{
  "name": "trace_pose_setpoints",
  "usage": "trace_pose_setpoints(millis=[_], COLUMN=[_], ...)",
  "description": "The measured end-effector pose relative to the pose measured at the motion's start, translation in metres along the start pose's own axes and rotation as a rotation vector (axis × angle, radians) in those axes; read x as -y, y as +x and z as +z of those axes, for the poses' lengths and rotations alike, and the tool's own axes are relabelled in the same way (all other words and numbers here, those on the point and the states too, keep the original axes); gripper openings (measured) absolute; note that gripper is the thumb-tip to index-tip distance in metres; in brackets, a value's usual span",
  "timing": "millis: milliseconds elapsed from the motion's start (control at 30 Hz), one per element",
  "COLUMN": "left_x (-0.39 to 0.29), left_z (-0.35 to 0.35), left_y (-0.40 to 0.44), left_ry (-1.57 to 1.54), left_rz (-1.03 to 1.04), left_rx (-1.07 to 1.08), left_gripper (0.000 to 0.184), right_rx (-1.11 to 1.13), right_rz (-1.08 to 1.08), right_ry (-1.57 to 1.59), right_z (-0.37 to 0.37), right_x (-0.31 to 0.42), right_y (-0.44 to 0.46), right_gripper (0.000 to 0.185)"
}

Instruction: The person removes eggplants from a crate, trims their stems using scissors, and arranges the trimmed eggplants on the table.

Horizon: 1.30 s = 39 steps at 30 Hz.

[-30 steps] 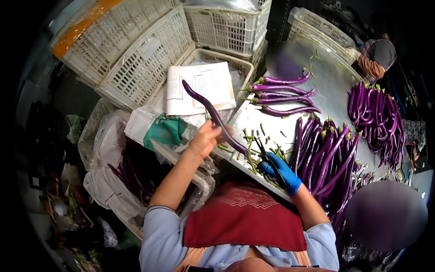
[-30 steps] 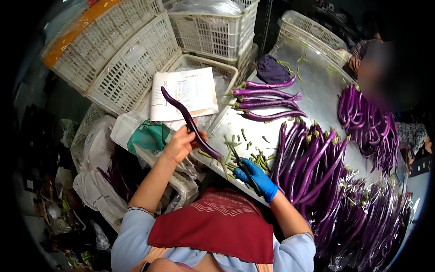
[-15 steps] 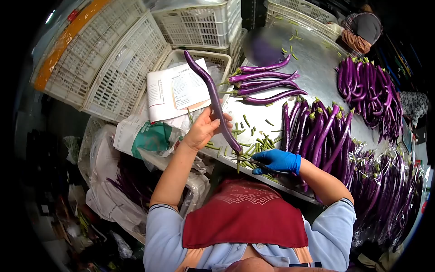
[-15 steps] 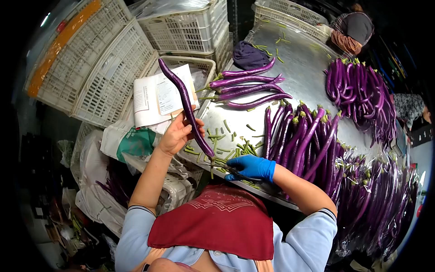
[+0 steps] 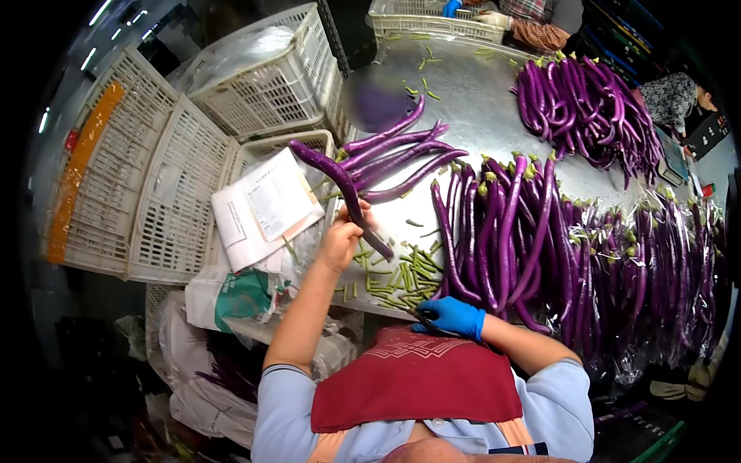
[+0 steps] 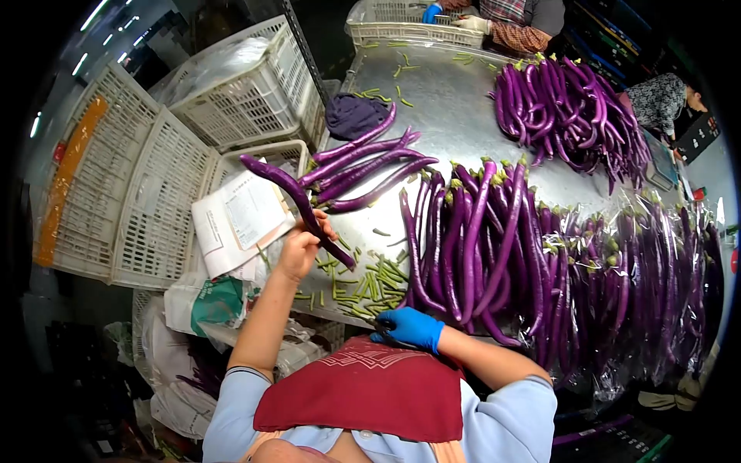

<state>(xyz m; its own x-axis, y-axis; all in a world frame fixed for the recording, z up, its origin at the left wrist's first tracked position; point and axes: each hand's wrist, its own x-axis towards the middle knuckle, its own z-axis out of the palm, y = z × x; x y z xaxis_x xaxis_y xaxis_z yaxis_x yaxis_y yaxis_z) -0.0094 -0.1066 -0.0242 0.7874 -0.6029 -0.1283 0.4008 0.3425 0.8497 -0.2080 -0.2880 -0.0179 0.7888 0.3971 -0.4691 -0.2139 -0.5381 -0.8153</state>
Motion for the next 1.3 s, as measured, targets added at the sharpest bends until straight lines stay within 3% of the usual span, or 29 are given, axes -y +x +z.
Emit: trace_pose_setpoints(millis=[33,67,133,167,267,333,467,500,533,600,733,800,867,933,1067,1133,1300], left_x=[-0.001,-0.001,0.002,0.006,0.015,0.010,0.010,0.008,0.002,-0.004,0.025,0.057,0.095,0.100,0.073,0.032,-0.063], left_z=[0.006,0.010,0.015,0.015,0.009,0.023,0.047,0.064,0.081,0.121,0.186,0.203,0.191,0.189,0.171,0.152,0.026], left_y=[0.002,0.004,0.007,0.008,0.015,0.018,0.035,0.038,0.046,0.058,0.071,0.075,0.088,0.074,0.056,0.032,-0.084], left_ry=[-0.036,-0.067,-0.158,-0.141,-0.088,0.171,0.821,0.959,1.007,1.350,1.369,1.297,1.194,1.514,1.347,1.278,1.295], left_rz=[0.016,0.024,-0.013,-0.023,-0.100,-0.081,0.078,0.331,0.307,0.622,0.941,0.954,0.575,0.809,0.713,0.753,0.664], left_rx=[0.024,0.065,0.070,0.062,0.108,0.060,0.201,0.300,0.433,0.614,0.625,0.527,0.796,0.830,0.767,0.620,-0.104], left_gripper=[0.046,0.030,0.022,0.043,0.042,0.039,0.027,0.030,0.034,0.038,0.048,0.055,0.051,0.045,0.039,0.036,0.028], right_rx=[-0.039,-0.056,-0.079,-0.086,-0.056,-0.027,-0.102,-0.095,-0.086,-0.137,-0.162,-0.163,-0.192,-0.207,-0.209,-0.218,-0.315], right_rz=[-0.003,0.009,0.023,0.025,0.053,-0.008,-0.097,-0.089,-0.088,-0.100,-0.098,-0.103,-0.108,-0.117,-0.144,-0.162,-0.166], right_ry=[0.063,0.110,0.165,0.170,0.160,0.053,-0.024,-0.005,0.011,0.012,0.049,0.077,0.093,0.094,0.111,0.111,0.371], right_z=[0.006,0.007,0.012,0.014,0.011,0.008,0.022,0.024,0.024,0.026,0.025,0.029,0.032,0.033,0.039,0.039,0.065], right_x=[-0.008,-0.009,-0.018,-0.021,-0.026,-0.029,-0.045,-0.046,-0.047,-0.050,-0.053,-0.062,-0.064,-0.064,-0.063,-0.056,-0.053], right_y=[0.000,-0.002,-0.002,-0.002,0.001,0.006,0.016,0.017,0.019,0.017,0.014,0.017,0.017,0.017,0.025,0.027,0.044], right_gripper=[0.045,0.047,0.048,0.049,0.049,0.048,0.047,0.047,0.048,0.045,0.040,0.040,0.040,0.040,0.040,0.045,0.043])
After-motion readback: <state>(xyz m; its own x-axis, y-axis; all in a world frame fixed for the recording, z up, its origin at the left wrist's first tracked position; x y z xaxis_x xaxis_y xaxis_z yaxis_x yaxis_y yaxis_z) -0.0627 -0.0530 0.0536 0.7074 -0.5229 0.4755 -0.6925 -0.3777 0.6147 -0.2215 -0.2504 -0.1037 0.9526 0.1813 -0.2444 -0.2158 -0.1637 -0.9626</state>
